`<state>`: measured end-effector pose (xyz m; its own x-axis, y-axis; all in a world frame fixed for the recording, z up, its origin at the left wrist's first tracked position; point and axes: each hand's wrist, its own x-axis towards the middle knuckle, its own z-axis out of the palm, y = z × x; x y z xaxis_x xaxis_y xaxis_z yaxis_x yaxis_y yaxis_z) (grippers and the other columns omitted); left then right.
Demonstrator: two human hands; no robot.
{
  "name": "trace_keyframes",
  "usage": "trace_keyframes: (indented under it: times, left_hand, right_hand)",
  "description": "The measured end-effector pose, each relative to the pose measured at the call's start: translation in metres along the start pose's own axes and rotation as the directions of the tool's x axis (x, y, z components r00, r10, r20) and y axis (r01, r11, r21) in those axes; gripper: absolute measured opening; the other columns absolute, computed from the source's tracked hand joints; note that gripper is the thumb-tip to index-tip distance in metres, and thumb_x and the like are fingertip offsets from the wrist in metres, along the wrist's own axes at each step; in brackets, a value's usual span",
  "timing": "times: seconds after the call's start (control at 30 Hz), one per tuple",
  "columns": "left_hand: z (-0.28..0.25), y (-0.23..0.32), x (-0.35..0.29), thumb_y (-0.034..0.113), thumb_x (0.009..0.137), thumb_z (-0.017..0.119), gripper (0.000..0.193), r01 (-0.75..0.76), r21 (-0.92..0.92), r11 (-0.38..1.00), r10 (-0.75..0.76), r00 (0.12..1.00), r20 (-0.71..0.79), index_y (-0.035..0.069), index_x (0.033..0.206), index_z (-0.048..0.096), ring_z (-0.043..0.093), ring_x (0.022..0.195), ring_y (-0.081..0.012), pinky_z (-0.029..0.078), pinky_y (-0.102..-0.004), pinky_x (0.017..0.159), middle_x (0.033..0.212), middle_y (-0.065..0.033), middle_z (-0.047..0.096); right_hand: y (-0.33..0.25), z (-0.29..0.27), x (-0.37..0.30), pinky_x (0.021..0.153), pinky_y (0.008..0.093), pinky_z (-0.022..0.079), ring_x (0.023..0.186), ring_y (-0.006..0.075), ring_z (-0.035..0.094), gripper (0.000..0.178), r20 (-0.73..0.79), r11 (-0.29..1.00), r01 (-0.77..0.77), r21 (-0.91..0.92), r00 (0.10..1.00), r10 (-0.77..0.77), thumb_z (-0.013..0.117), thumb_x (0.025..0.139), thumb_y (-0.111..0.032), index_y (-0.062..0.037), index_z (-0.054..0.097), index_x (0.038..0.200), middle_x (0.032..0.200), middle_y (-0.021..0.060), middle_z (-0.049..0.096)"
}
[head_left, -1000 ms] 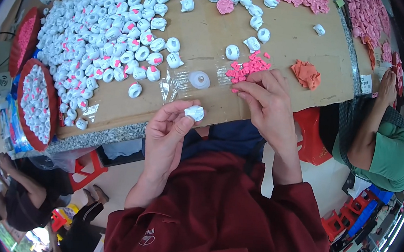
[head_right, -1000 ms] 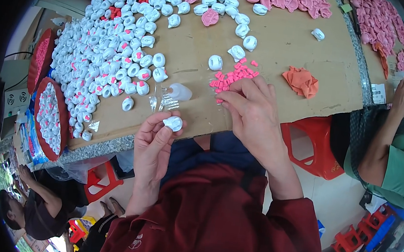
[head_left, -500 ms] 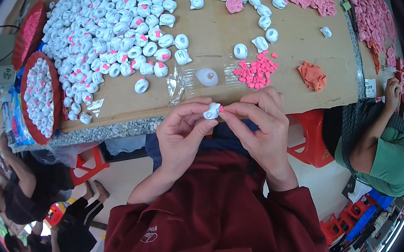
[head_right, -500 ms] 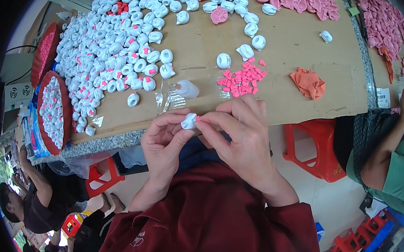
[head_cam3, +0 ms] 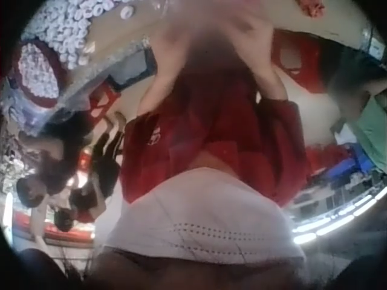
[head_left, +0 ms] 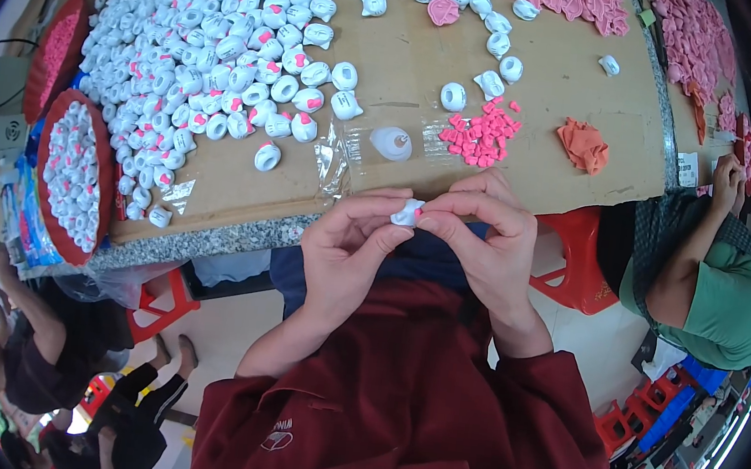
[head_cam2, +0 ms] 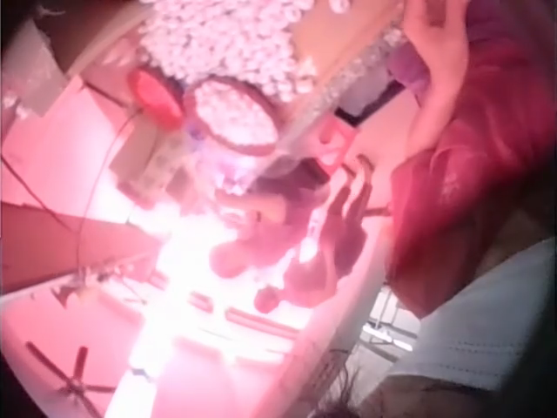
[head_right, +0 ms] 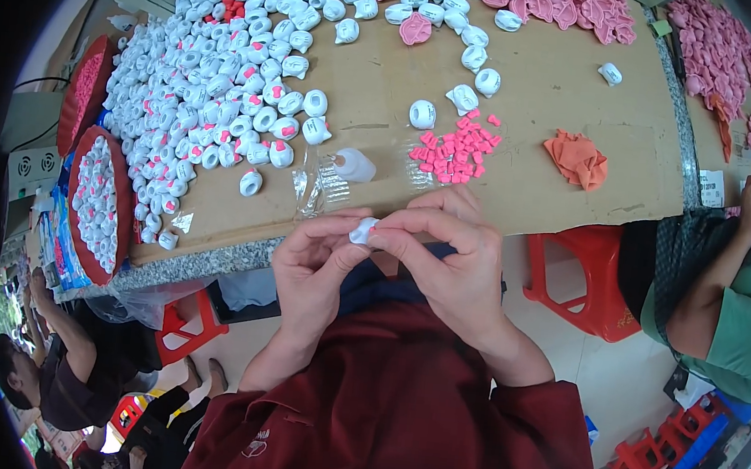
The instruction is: Glue small pink plastic parts onto white plastic toy figures at a workbench.
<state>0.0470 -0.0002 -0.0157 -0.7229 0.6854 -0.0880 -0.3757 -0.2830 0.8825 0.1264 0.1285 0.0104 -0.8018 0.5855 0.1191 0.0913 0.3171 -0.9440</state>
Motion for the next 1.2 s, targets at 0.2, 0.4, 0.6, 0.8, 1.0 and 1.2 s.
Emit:
trace_keyframes:
  times: [0.2, 0.4, 0.6, 0.8, 1.0, 1.2]
  left_hand:
    - [-0.008, -0.003, 0.0, -0.008, 0.079, 0.055, 0.02, 0.013, 0.007, 1.0, -0.013, 0.997, 0.076, -0.004, 0.099, 0.055, 0.057, 0.091, -0.0153, 0.049, -0.0239, 0.076, 0.107, -0.0164, 0.056]
    - [-0.012, -0.003, 0.001, -0.007, 0.079, 0.056, 0.019, -0.007, 0.071, 0.997, 0.002, 0.998, 0.066, -0.003, 0.097, 0.057, 0.057, 0.081, -0.0103, 0.047, -0.0193, 0.063, 0.107, -0.0155, 0.057]
    - [-0.014, 0.002, 0.002, -0.006, 0.079, 0.056, 0.018, -0.033, 0.135, 0.99, 0.024, 0.997, 0.071, -0.003, 0.097, 0.058, 0.057, 0.078, -0.0099, 0.046, -0.0189, 0.061, 0.105, -0.0144, 0.058]
    - [-0.021, 0.011, 0.025, -0.006, 0.078, 0.057, 0.019, -0.127, 0.406, 0.905, 0.207, 0.965, -0.16, -0.002, 0.097, 0.059, 0.056, 0.087, -0.0138, 0.049, -0.023, 0.07, 0.107, -0.0129, 0.055]
    - [-0.016, 0.016, 0.053, -0.008, 0.075, 0.058, 0.025, -0.244, 0.811, 0.531, 0.435, 0.9, -0.014, 0.0, 0.099, 0.059, 0.056, 0.092, -0.0171, 0.048, -0.0264, 0.076, 0.104, -0.0102, 0.052]
    - [0.023, 0.018, 0.084, 0.01, 0.069, 0.066, 0.028, -0.384, 0.923, -0.025, 0.462, 0.814, 0.352, 0.007, 0.097, 0.062, 0.045, 0.097, -0.0252, 0.034, -0.0369, 0.079, 0.099, -0.0068, 0.054]
  right_hand:
    - [0.003, -0.002, 0.004, 0.062, 0.0242, 0.038, 0.071, 0.0124, 0.048, 0.015, 0.058, 0.994, 0.099, -0.048, 0.994, -0.096, 0.074, 0.062, -0.007, -0.004, 0.066, 0.074, 0.071, 0.0018, 0.056]
    - [0.009, 0.007, 0.0, 0.063, 0.0247, 0.038, 0.071, 0.0133, 0.048, 0.015, -0.008, 0.998, 0.044, 0.041, 0.999, -0.044, 0.074, 0.062, -0.006, -0.0033, 0.066, 0.074, 0.071, 0.0025, 0.056]
    - [0.008, 0.008, -0.001, 0.062, 0.0247, 0.038, 0.072, 0.0139, 0.049, 0.016, -0.004, 0.996, 0.088, 0.01, 0.996, -0.088, 0.073, 0.062, -0.005, -0.0023, 0.066, 0.076, 0.072, 0.003, 0.056]
    - [0.009, 0.011, 0.018, 0.066, 0.0263, 0.04, 0.074, 0.0166, 0.051, 0.021, -0.113, 0.982, 0.145, -0.119, 0.981, -0.158, 0.071, 0.062, -0.005, -0.0008, 0.065, 0.082, 0.075, 0.0054, 0.058]
    - [0.013, 0.025, 0.033, 0.07, 0.0291, 0.042, 0.078, 0.0217, 0.053, 0.031, -0.063, 0.936, 0.226, -0.27, 0.966, -0.251, 0.069, 0.063, -0.002, -0.001, 0.061, 0.093, 0.087, 0.009, 0.058]
    - [0.006, -0.003, 0.016, 0.079, 0.0265, 0.042, 0.088, 0.0161, 0.054, 0.028, -0.228, 0.989, 0.077, -0.128, 0.968, -0.105, 0.062, 0.07, 0.003, 0.0016, 0.054, 0.097, 0.101, 0.0108, 0.057]
